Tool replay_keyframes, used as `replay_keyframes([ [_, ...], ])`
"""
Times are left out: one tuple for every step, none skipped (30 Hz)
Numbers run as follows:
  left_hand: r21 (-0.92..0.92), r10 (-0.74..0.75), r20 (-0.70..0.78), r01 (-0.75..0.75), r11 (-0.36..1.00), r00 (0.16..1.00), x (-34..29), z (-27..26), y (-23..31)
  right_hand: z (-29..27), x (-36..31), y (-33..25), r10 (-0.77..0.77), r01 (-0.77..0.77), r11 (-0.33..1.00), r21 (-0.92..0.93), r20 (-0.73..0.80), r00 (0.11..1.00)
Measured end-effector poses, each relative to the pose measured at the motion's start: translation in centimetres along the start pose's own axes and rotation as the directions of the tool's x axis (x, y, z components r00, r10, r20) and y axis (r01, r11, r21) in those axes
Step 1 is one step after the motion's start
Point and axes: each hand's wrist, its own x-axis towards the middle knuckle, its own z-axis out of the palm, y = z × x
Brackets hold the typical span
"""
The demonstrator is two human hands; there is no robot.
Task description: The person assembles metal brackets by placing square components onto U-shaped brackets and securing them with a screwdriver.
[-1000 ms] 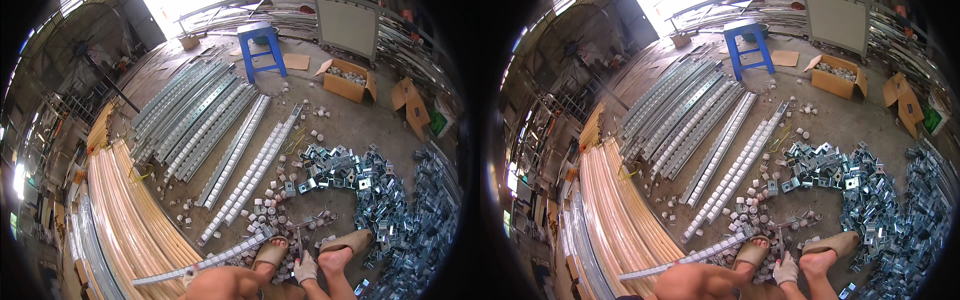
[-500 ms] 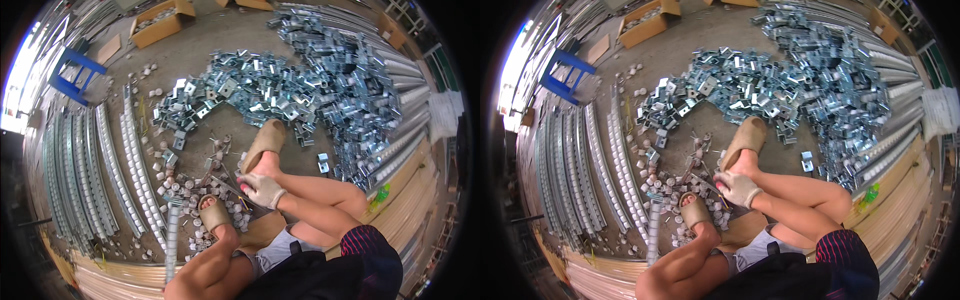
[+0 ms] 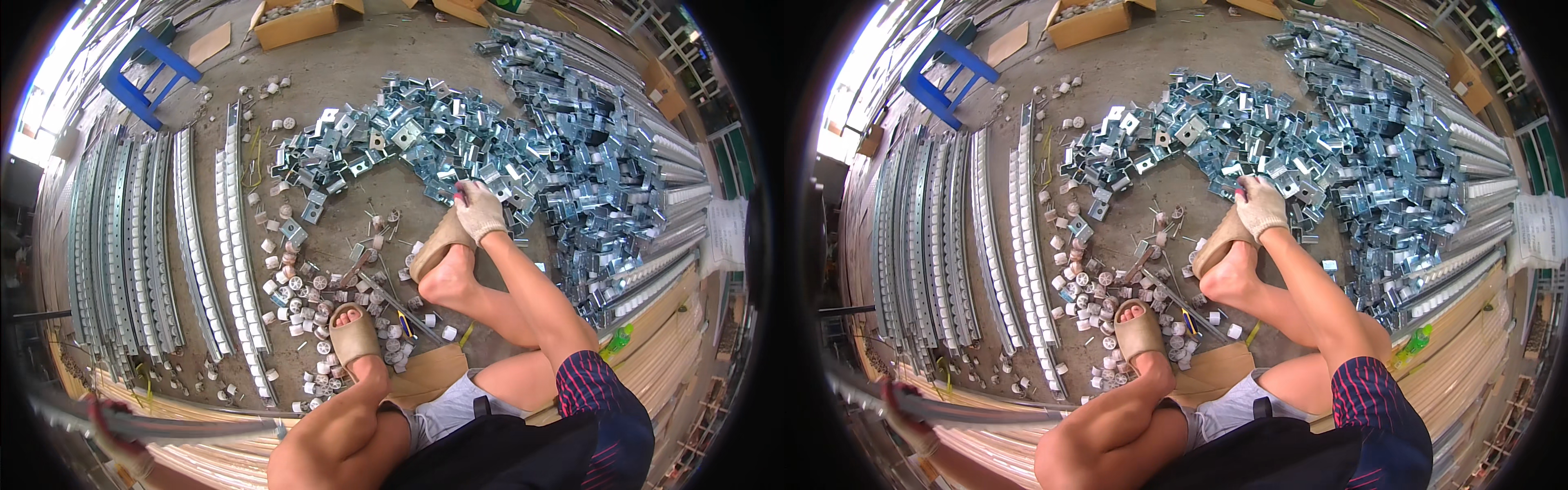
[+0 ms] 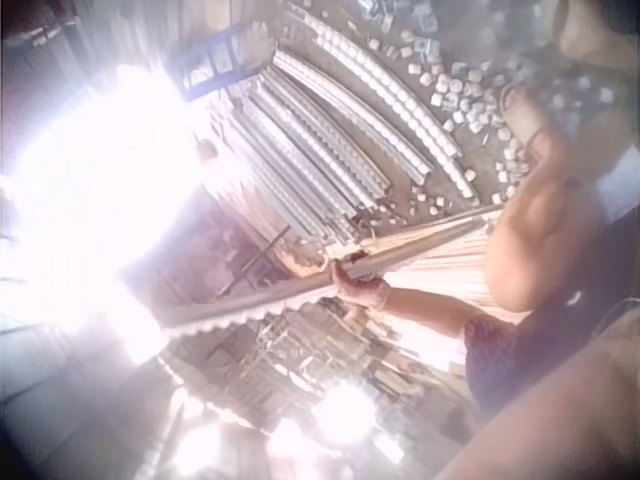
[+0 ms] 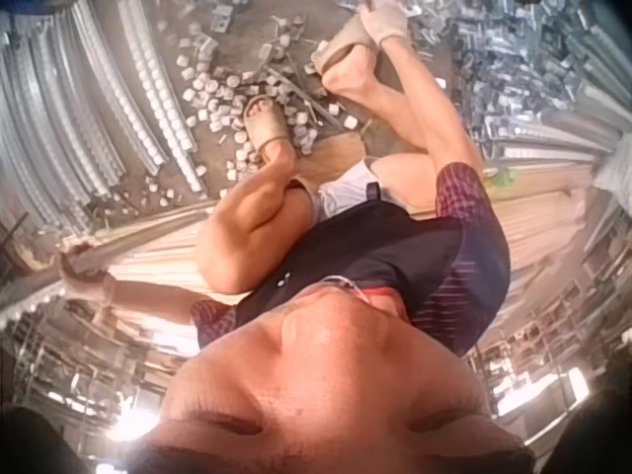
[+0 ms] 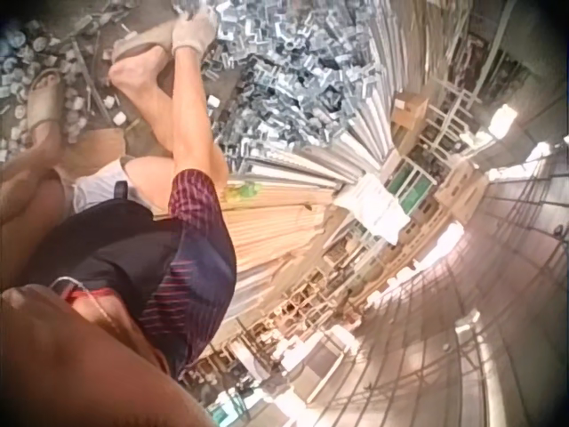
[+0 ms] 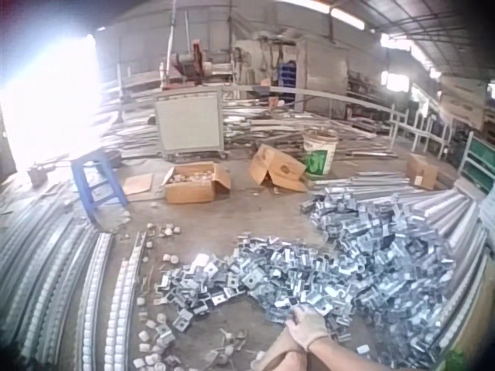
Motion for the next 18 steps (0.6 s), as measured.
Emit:
replay_keyframes([
  [0.002,-0.012,-0.019,0.012,1.0,1.0,-0.1,-0.2,0.3,0.8,1.0,-0.8,-0.095,0.091,0.987,-0.129,-0.023,0.995],
  [0.002,-0.019,-0.033,0.019,1.0,0.999,-0.2,-0.4,0.6,1.2,1.6,-1.3,-0.115,0.118,0.968,-0.222,0.025,0.993],
  [0.001,-0.026,-0.046,0.026,1.0,0.999,-0.2,-0.5,0.8,1.7,2.1,-1.7,-0.129,0.146,0.939,-0.313,0.073,0.989],
  [-0.004,-0.035,-0.057,0.035,0.999,0.998,-0.2,-0.7,0.8,1.7,2.5,-2.7,-0.14,0.179,0.899,-0.399,0.124,0.982],
  [-0.007,-0.04,-0.069,0.04,0.999,0.997,-0.1,-0.9,0.9,2.8,3.1,-2.5,-0.194,0.24,0.869,-0.433,0.149,0.97],
  [-0.009,-0.045,-0.075,0.045,0.999,0.996,-0.1,-1.0,1.0,3.1,3.6,-2.8,-0.157,0.222,0.856,-0.467,0.173,0.972],
  [-0.012,-0.054,-0.084,0.053,0.998,0.995,-0.1,-1.1,1.0,3.8,4.0,-3.4,-0.12,0.207,0.843,-0.497,0.202,0.972],
  [-0.017,-0.063,-0.09,0.061,0.998,0.994,-0.1,-1.2,1.0,4.3,4.5,-3.9,-0.083,0.195,0.827,-0.528,0.228,0.97],
  [-0.022,-0.065,-0.097,0.063,0.998,0.993,0.0,-1.3,1.2,5.0,5.1,-3.9,-0.054,0.152,0.84,-0.522,0.198,0.979],
  [-0.032,-0.072,-0.097,0.069,0.997,0.993,0.1,-1.3,1.1,5.4,5.3,-4.0,-0.02,0.109,0.848,-0.519,0.175,0.984],
  [-0.038,-0.079,-0.093,0.075,0.996,0.993,0.1,-1.5,1.2,5.4,5.4,-3.8,-0.024,0.129,0.841,-0.526,0.201,0.979],
  [-0.046,-0.081,-0.091,0.077,0.996,0.993,0.0,-1.8,1.3,5.2,5.4,-3.5,-0.028,0.149,0.832,-0.534,0.227,0.973],
  [-0.055,-0.091,-0.101,0.085,0.995,0.991,-0.4,-1.9,1.7,5.3,5.4,-3.6,-0.061,0.181,0.834,-0.521,0.238,0.969],
  [-0.066,-0.103,-0.109,0.096,0.993,0.989,-1.0,-2.2,2.1,5.2,5.4,-3.7,-0.066,0.183,0.847,-0.5,0.243,0.968],
  [-0.073,-0.11,-0.114,0.102,0.992,0.987,-1.4,-2.4,2.5,5.0,5.0,-3.5,-0.066,0.171,0.868,-0.465,0.234,0.97],
  [-0.079,-0.12,-0.126,0.11,0.991,0.985,-1.8,-2.5,2.9,4.9,4.8,-3.3,-0.072,0.164,0.892,-0.422,0.226,0.971],
  [-0.085,-0.128,-0.128,0.118,0.989,0.983,-1.9,-2.6,3.1,4.7,4.6,-2.4,-0.111,0.16,0.925,-0.345,0.158,0.981],
  [-0.091,-0.132,-0.128,0.121,0.989,0.983,-1.9,-2.6,3.2,4.5,4.7,-1.7,-0.056,0.089,0.964,-0.252,0.137,0.989],
])
